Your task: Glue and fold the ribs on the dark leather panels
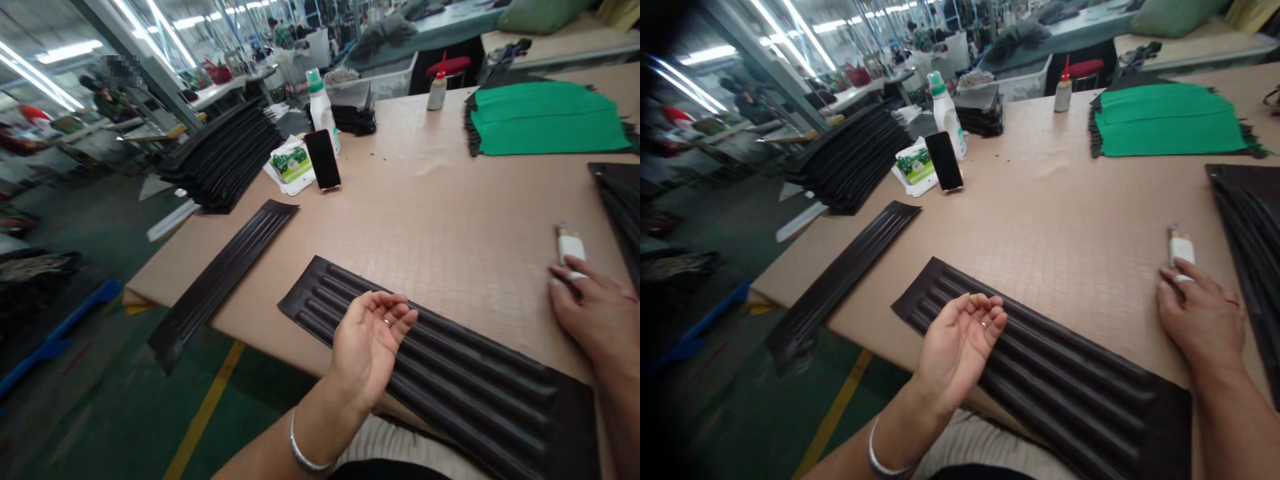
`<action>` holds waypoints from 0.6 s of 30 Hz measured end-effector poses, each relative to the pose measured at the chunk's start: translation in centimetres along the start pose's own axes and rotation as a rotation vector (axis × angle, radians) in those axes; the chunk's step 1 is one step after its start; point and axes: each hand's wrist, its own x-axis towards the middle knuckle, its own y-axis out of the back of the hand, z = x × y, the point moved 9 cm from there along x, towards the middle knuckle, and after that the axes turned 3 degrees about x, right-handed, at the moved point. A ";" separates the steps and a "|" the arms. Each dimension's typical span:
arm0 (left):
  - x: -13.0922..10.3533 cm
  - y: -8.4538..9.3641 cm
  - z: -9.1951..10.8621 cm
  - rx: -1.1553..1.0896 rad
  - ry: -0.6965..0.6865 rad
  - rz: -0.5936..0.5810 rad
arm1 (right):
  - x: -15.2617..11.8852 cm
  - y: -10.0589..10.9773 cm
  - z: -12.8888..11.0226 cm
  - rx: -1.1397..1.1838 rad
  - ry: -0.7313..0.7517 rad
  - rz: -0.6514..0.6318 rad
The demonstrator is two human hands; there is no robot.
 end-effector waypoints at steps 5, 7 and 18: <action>-0.4 0.5 0.2 -0.025 -0.008 -0.018 | 0.2 0.5 -1.3 -0.036 -0.009 0.002; -0.6 0.3 0.2 -0.014 -0.006 -0.044 | 0.2 0.8 -1.3 -0.065 -0.008 0.002; -2.5 -0.3 1.5 0.048 -0.070 -0.153 | 0.4 0.8 -1.3 -0.057 -0.006 -0.016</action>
